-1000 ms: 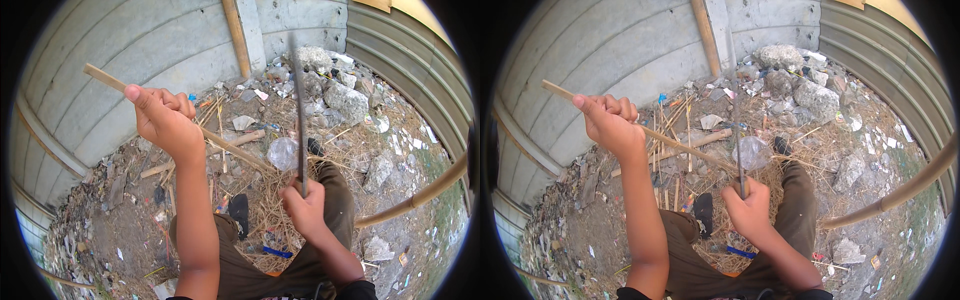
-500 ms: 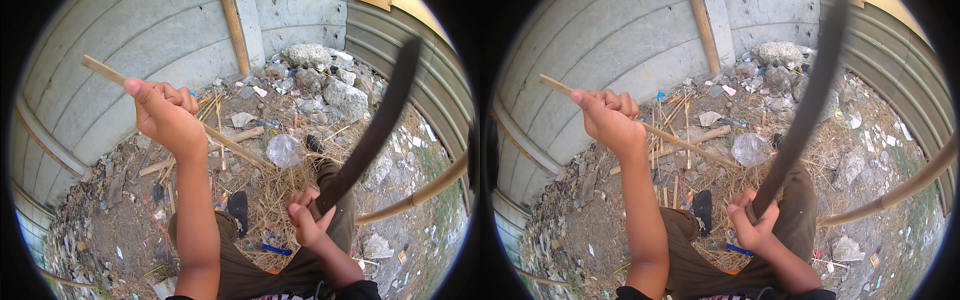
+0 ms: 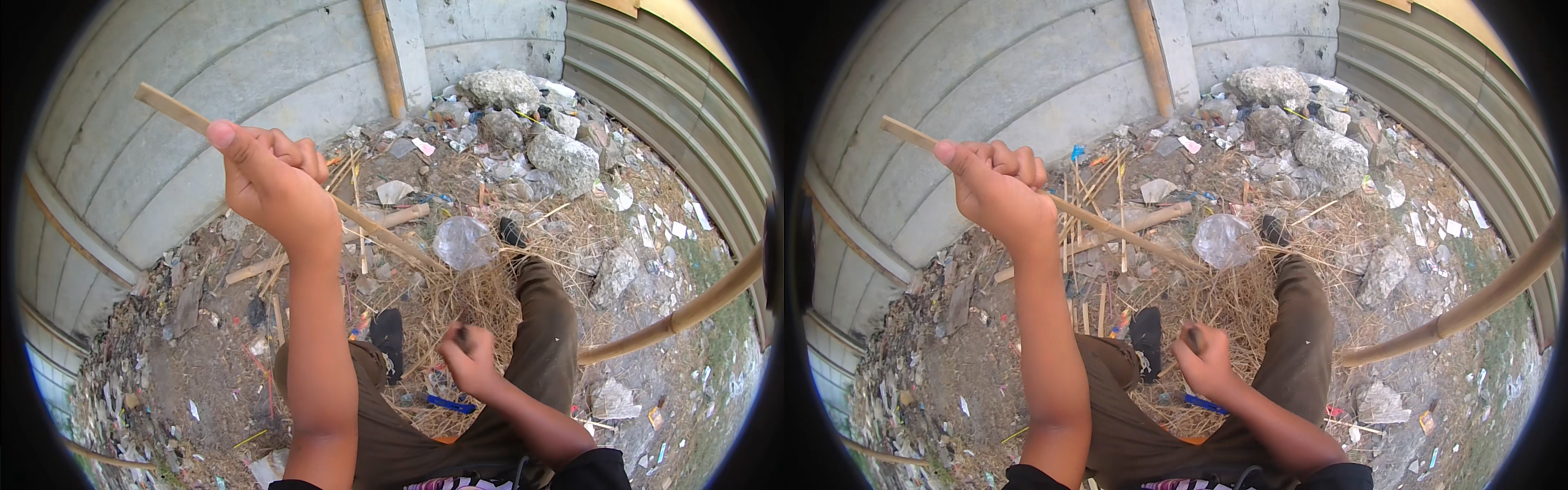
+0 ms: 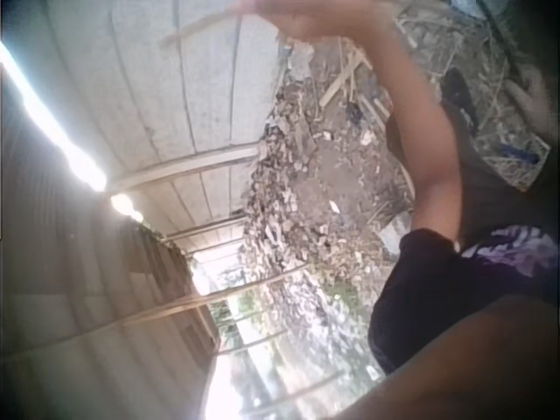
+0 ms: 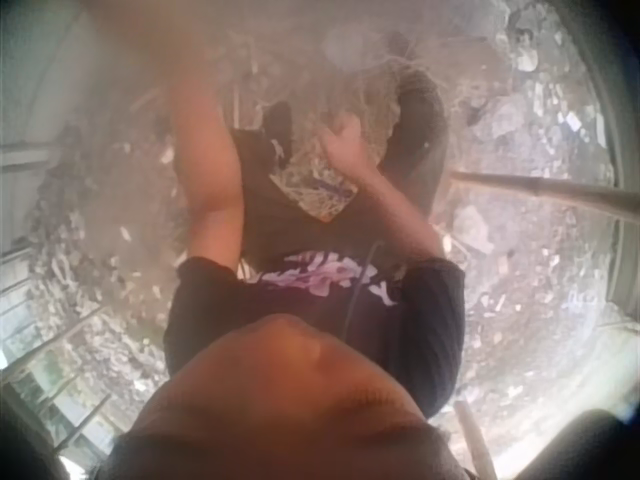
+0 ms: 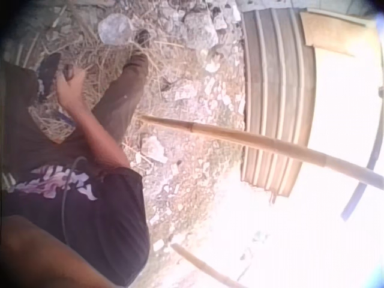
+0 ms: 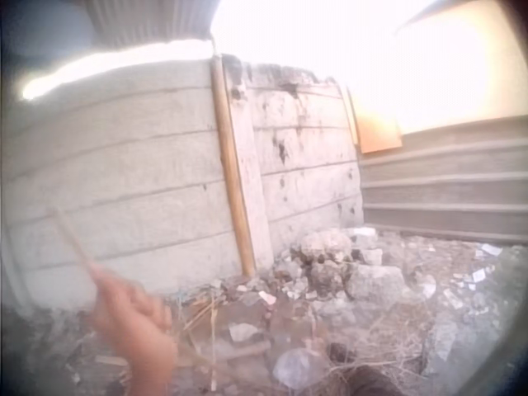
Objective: The person sits on the ground and uses a blue utility knife to shave and sharpen a thin wooden stick. They then switch to a machete to further refine the stick's shape and sharpness.
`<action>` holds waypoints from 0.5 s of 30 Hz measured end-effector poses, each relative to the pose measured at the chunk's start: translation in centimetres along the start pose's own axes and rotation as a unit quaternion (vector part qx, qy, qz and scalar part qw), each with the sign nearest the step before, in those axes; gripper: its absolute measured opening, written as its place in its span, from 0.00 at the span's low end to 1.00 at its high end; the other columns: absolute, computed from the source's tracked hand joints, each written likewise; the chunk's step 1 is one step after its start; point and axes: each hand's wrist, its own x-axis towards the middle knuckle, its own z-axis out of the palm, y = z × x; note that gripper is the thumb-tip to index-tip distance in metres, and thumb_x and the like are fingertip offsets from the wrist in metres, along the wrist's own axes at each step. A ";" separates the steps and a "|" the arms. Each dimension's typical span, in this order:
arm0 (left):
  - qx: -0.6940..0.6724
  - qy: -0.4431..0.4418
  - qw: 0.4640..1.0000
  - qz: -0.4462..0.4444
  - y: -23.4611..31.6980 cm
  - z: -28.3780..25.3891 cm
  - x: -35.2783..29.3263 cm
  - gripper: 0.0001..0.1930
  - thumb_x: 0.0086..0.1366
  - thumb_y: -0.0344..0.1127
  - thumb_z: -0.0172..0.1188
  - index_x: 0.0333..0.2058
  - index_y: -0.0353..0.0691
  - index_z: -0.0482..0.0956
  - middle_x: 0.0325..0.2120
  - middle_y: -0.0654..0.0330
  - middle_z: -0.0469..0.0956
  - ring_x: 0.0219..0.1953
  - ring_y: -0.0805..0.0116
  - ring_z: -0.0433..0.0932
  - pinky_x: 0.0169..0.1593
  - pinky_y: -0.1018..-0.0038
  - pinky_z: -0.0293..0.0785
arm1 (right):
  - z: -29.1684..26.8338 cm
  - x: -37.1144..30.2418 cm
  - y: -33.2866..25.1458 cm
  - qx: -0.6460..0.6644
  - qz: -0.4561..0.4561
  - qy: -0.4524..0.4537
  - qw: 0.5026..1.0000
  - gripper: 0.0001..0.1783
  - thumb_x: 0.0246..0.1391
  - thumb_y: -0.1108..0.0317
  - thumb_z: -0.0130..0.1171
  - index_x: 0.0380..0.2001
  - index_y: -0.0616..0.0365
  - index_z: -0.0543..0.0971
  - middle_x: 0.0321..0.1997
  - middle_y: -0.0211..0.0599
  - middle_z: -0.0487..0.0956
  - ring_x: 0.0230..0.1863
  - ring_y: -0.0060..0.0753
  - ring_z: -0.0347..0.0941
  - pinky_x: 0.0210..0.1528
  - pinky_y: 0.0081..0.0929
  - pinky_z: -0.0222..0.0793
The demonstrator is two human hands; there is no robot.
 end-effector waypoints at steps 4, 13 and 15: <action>0.038 -0.002 0.999 0.016 0.0 -1.7 1.0 0.31 0.74 0.67 0.46 0.24 0.48 0.53 0.14 0.71 0.46 0.14 0.79 0.43 0.19 0.74 0.41 | -0.2 -0.1 -2.8 -0.100 0.072 0.075 0.990 0.17 0.52 0.69 0.61 0.14 0.59 0.69 0.12 0.24 0.67 0.17 0.17 0.60 0.20 0.28 0.57; 0.000 0.001 1.000 -0.016 -0.1 -0.1 0.0 0.31 0.74 0.67 0.47 0.24 0.48 0.53 0.14 0.71 0.46 0.14 0.78 0.43 0.20 0.74 0.40 | 0.9 2.3 0.2 0.035 -0.102 0.093 0.990 0.13 0.52 0.75 0.58 0.16 0.58 0.68 0.14 0.25 0.67 0.16 0.19 0.63 0.20 0.27 0.58; -0.003 0.019 0.999 -0.039 0.8 -0.2 0.2 0.31 0.74 0.67 0.47 0.24 0.48 0.53 0.14 0.71 0.46 0.14 0.78 0.43 0.20 0.74 0.40 | -0.8 3.1 3.3 -0.160 0.132 0.028 0.978 0.12 0.52 0.72 0.58 0.18 0.61 0.71 0.13 0.28 0.69 0.15 0.24 0.66 0.20 0.30 0.60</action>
